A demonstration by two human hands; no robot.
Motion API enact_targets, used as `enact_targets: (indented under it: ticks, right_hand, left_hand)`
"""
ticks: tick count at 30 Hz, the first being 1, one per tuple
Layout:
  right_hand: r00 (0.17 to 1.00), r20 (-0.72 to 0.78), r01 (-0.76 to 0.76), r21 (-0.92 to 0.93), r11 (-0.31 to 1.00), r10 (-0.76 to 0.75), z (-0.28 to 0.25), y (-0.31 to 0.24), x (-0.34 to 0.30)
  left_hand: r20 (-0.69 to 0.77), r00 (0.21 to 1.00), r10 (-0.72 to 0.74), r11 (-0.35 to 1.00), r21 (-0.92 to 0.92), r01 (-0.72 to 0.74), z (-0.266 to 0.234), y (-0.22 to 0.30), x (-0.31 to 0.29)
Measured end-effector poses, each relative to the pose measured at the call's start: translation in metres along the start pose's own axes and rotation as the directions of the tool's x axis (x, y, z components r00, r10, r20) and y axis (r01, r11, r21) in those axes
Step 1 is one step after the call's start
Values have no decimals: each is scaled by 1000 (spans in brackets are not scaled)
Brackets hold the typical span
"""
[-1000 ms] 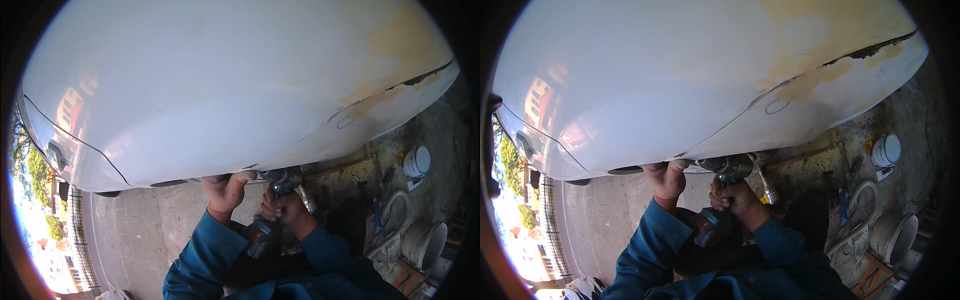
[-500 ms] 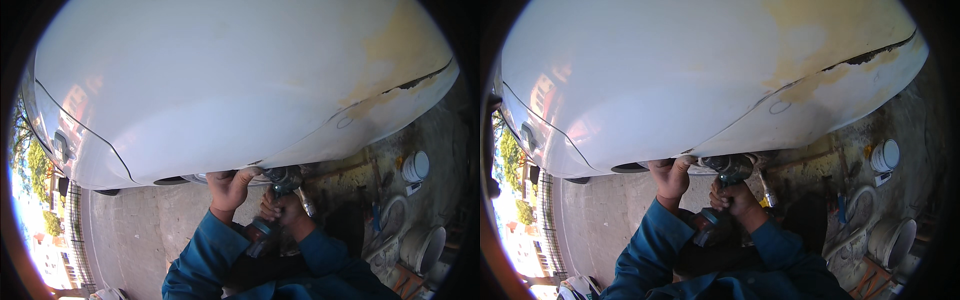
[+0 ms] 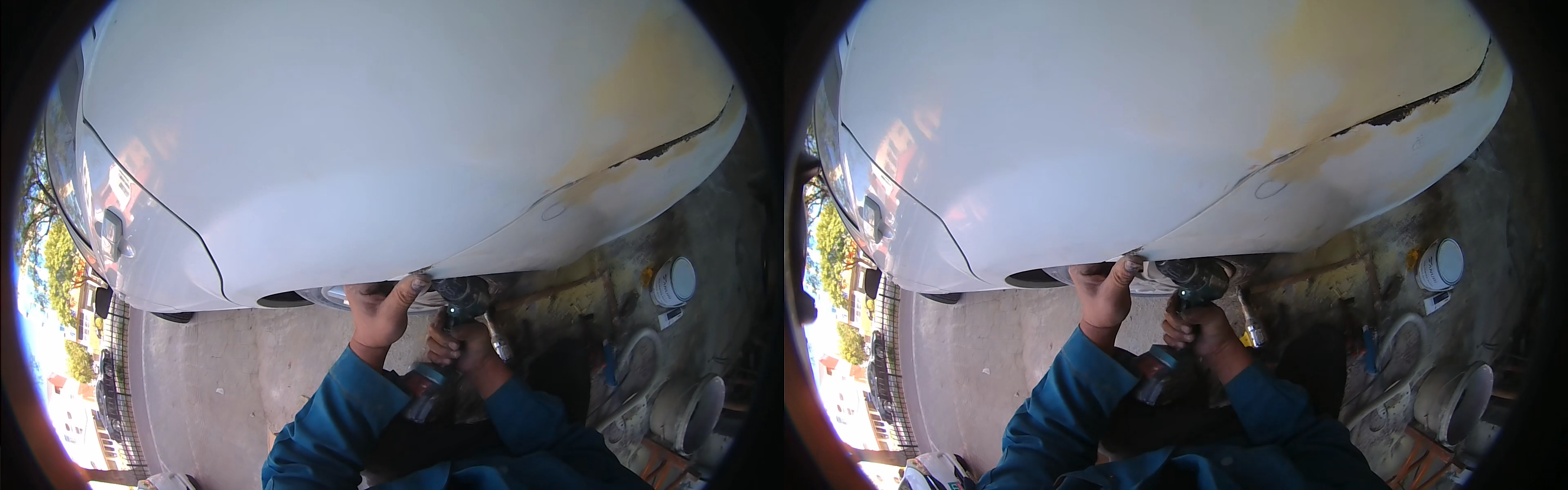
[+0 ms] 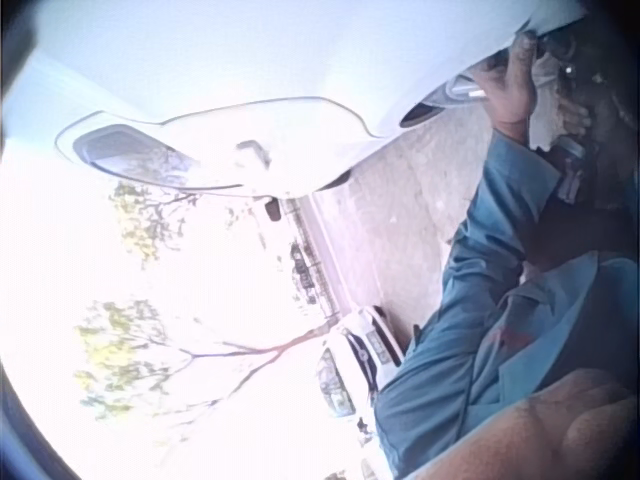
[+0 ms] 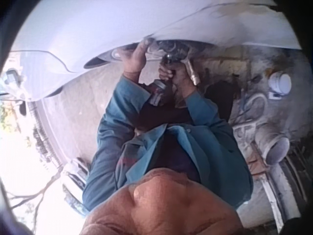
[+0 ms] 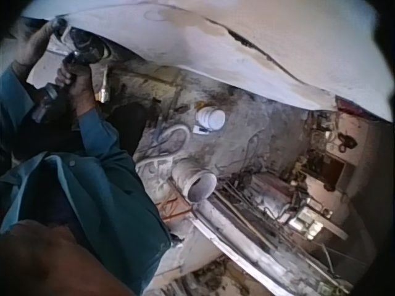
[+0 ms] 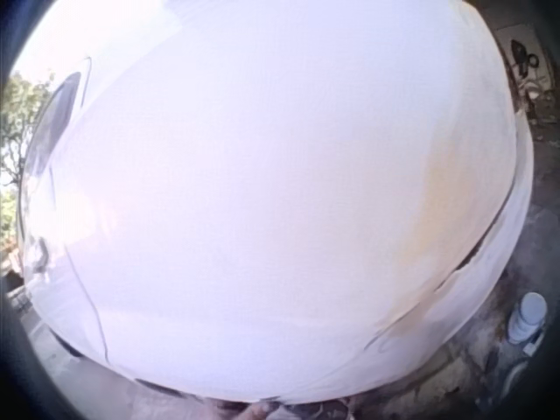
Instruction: The person searches through a pile of tools, then uses a power drill to remove fasteners from the rear bumper of a white car. After removing the fasteners, the person uses an angle grinder on the bumper area.
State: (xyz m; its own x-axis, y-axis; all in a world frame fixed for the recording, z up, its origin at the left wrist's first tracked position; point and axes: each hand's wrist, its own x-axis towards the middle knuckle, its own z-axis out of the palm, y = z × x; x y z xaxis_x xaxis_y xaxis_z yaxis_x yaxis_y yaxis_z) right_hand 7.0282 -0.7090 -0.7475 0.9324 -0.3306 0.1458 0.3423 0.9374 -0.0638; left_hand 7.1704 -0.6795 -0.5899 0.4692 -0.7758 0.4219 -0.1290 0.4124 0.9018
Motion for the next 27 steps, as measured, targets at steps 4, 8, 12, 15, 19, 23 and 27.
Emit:
enact_targets:
  ticks: [4,8,12,15,19,23,27]
  right_hand:
    - [995,-98,16,75,997,-8,-15,13,-18]
    - [973,-229,21,17,1000,-16,-14,18,-61]
    - [930,-358,87,-23,996,-89,-6,18,-103]
    - [896,-401,186,-50,981,-190,-11,17,-131]
    - [818,-443,365,-92,926,-367,7,11,-180]
    - [720,-372,567,-172,806,-586,34,-12,-246]
    - [371,-424,713,-440,546,-826,61,-41,-319]
  left_hand:
    - [-15,1000,-25,1000,-11,25,0,3,-3]
    - [-86,996,12,1000,-5,-13,20,2,-4]
    - [-133,991,-12,999,48,18,32,-6,1]
    - [-120,983,-136,983,-139,119,27,-27,2]
    - [-28,976,-216,846,-505,173,37,0,5]
    - [45,983,-180,821,-543,175,46,4,10]
    - [45,989,-142,819,-555,143,53,9,11]
